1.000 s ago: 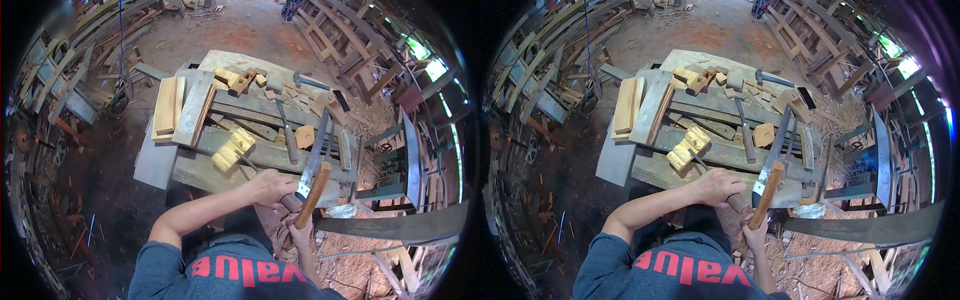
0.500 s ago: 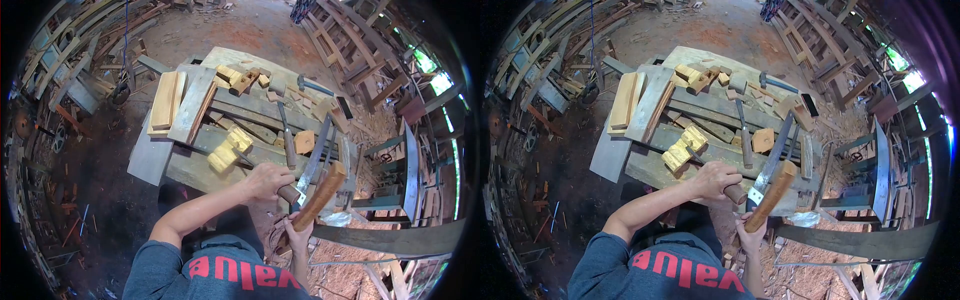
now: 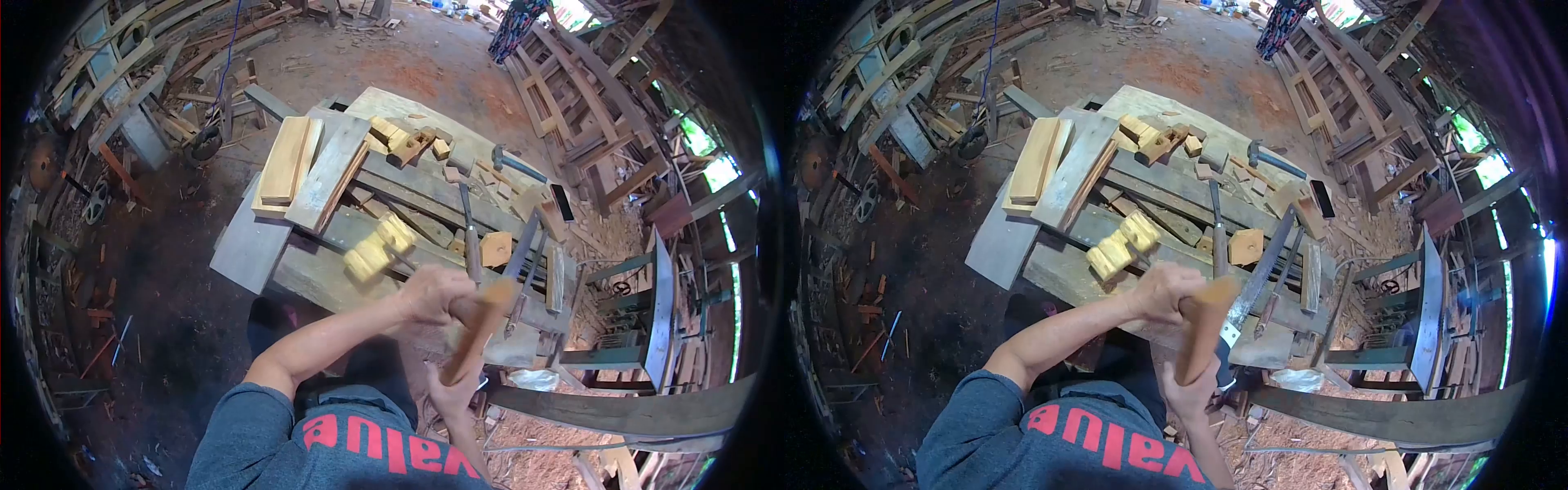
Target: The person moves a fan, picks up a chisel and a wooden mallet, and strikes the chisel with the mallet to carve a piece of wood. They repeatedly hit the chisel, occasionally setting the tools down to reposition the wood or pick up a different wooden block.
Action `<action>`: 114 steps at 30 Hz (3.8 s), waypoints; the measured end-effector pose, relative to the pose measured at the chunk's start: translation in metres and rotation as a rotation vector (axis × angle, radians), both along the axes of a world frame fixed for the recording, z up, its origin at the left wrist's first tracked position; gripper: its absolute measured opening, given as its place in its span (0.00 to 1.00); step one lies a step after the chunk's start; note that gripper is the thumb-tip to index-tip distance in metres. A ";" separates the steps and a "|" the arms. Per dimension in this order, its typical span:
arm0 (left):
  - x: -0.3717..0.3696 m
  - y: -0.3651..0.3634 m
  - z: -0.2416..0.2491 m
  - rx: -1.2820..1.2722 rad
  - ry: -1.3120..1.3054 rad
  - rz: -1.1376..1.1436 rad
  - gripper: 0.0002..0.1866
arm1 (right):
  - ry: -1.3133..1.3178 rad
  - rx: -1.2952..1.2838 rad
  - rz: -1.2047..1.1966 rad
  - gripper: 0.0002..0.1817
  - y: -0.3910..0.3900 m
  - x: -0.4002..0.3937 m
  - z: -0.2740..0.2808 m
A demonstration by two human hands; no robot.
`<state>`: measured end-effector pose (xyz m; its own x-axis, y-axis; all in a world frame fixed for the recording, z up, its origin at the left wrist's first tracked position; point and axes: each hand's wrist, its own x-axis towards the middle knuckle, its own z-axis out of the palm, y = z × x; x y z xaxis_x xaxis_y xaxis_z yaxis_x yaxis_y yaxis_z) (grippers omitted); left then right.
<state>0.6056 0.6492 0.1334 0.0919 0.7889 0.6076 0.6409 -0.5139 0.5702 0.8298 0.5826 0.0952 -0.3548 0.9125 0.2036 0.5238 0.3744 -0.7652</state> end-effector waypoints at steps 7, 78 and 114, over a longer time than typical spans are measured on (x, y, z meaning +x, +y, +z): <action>-0.009 0.004 0.006 -0.077 -0.088 0.083 0.19 | 0.528 0.206 -0.099 0.28 0.011 0.017 0.033; -0.072 -0.119 -0.077 -0.675 -0.012 0.593 0.21 | -0.297 0.190 0.061 0.41 0.062 -0.035 -0.084; -0.041 -0.172 -0.025 -0.507 -0.051 0.625 0.30 | -0.663 1.025 -0.055 0.37 0.084 -0.069 -0.080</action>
<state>0.5647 0.4769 0.1088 -0.4758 0.8662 0.1530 0.6910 0.2604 0.6743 0.7611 0.6668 0.0157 -0.6293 0.4523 0.6320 0.7342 0.6125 0.2928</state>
